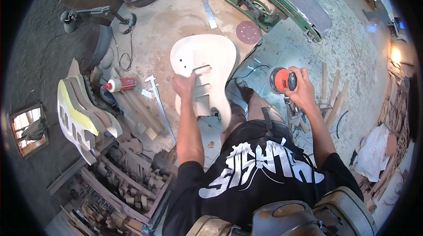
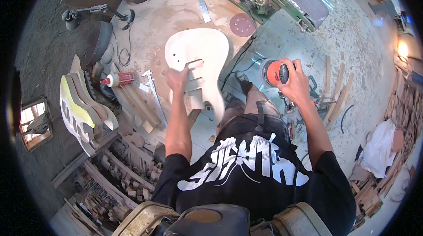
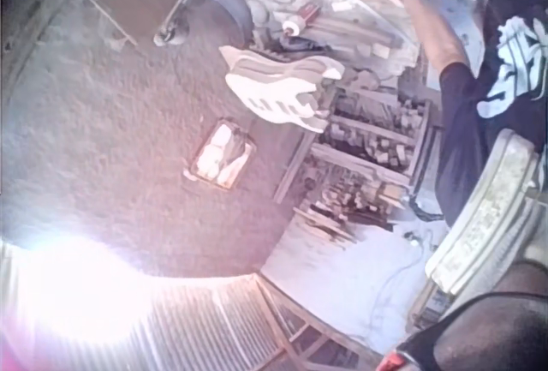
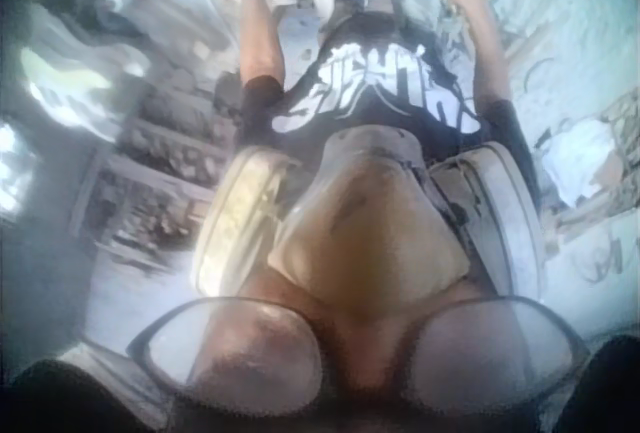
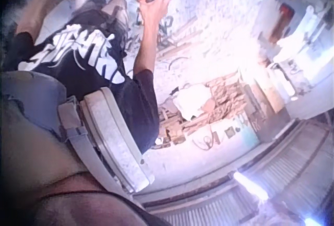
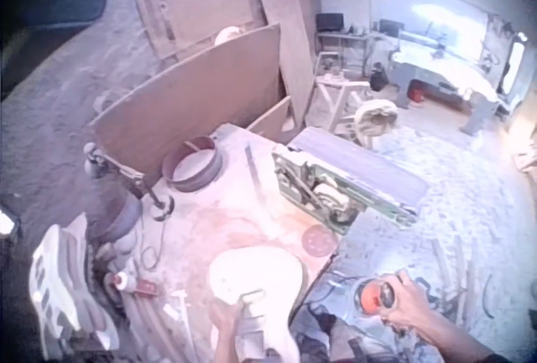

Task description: The person sands the surface of a wooden guitar body using a handheld power sander, moving the tool across different areas of the wood while holding the body steady.

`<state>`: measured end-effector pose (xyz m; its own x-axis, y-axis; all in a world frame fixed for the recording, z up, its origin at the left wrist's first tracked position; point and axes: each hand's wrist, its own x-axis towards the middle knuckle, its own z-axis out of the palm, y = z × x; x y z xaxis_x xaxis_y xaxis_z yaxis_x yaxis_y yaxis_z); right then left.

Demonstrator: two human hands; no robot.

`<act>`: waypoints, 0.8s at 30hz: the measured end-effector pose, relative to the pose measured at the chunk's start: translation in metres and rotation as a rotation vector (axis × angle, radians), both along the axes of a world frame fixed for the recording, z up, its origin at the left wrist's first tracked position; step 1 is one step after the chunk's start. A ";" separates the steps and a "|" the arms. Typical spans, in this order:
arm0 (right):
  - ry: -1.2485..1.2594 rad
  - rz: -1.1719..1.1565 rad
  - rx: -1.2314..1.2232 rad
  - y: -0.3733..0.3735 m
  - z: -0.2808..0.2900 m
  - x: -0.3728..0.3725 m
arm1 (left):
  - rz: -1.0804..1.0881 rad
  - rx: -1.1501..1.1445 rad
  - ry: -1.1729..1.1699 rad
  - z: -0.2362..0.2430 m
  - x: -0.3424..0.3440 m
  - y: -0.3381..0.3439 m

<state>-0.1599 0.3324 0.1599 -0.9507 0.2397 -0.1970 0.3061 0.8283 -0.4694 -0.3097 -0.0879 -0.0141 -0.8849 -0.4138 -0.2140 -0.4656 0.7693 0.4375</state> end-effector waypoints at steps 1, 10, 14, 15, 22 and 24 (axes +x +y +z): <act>-0.005 -0.003 0.007 0.003 -0.001 0.004 | -0.141 -0.027 0.064 0.008 -0.004 0.002; 0.034 0.048 0.015 0.005 -0.002 0.027 | -0.759 0.039 0.051 0.030 -0.043 0.056; 0.022 0.130 0.017 -0.004 -0.001 0.032 | -1.011 -0.017 -0.073 0.036 -0.066 0.071; 0.016 0.129 0.019 -0.005 0.001 0.033 | -1.094 -0.038 -0.040 0.039 -0.073 0.077; 0.027 0.260 0.007 -0.020 -0.004 0.023 | -1.220 -0.140 -0.028 0.032 -0.093 0.085; 0.014 0.279 0.018 -0.024 -0.007 0.017 | -1.216 -0.154 0.111 0.024 -0.079 0.075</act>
<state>-0.1429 0.3083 0.1526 -0.9830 -0.0286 -0.1812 0.0582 0.8880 -0.4561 -0.3885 -0.0132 0.0103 -0.7227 0.6779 -0.1346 0.6236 0.7236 0.2957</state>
